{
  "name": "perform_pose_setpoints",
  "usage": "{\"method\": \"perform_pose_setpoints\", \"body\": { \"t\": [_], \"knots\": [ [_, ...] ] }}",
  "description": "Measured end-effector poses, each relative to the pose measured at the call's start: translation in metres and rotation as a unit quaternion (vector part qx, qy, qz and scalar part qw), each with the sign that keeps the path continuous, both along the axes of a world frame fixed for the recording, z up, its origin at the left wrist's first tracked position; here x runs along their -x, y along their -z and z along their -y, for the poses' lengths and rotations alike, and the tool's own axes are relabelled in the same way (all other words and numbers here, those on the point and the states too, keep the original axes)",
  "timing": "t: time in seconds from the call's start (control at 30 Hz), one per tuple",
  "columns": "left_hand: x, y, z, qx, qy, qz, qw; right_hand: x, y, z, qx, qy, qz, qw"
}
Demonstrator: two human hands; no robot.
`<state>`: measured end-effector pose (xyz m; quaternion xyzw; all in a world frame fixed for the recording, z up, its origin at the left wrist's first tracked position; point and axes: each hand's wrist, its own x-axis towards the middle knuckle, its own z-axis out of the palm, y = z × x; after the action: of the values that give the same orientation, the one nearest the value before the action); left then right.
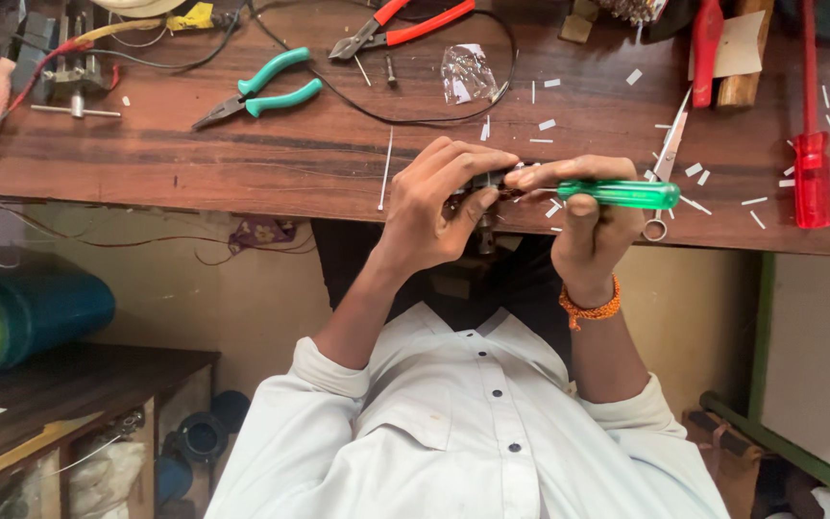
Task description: The person cuts small white plastic strips with scissors and inserts them into the slots of a copper-wound motor stator. They use a green screwdriver to press the strips into place and repeat the process for multiple slots.
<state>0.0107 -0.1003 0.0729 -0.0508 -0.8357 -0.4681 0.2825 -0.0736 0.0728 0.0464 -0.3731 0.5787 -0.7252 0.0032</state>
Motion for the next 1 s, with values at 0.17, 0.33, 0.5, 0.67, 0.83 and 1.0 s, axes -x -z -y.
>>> {"method": "perform_pose_setpoints", "body": {
  "t": [0.17, 0.33, 0.5, 0.67, 0.83, 1.0],
  "knots": [
    [0.007, 0.005, -0.003, -0.001, -0.033, -0.028, 0.999, -0.036, -0.003, 0.014, 0.004, 0.108, 0.045, 0.993],
    [0.008, 0.009, 0.001, 0.004, -0.025, -0.044, 0.999, -0.036, -0.007, 0.014, -0.037, 0.105, -0.008, 0.994],
    [0.006, 0.008, 0.003, 0.002, -0.006, -0.049, 0.999, -0.037, -0.009, 0.017, -0.062, 0.108, 0.017, 0.992],
    [0.001, 0.014, 0.007, -0.013, -0.017, -0.055, 0.998, -0.046, -0.001, 0.02, -0.038, 0.1, 0.013, 0.994],
    [-0.006, 0.02, 0.015, -0.047, 0.005, -0.047, 0.998, -0.021, 0.003, 0.008, 0.044, 0.053, 0.121, 0.99],
    [-0.012, 0.028, 0.021, -0.074, 0.018, -0.048, 0.996, -0.01, 0.014, 0.005, 0.083, 0.026, 0.184, 0.979]
  ]
}}
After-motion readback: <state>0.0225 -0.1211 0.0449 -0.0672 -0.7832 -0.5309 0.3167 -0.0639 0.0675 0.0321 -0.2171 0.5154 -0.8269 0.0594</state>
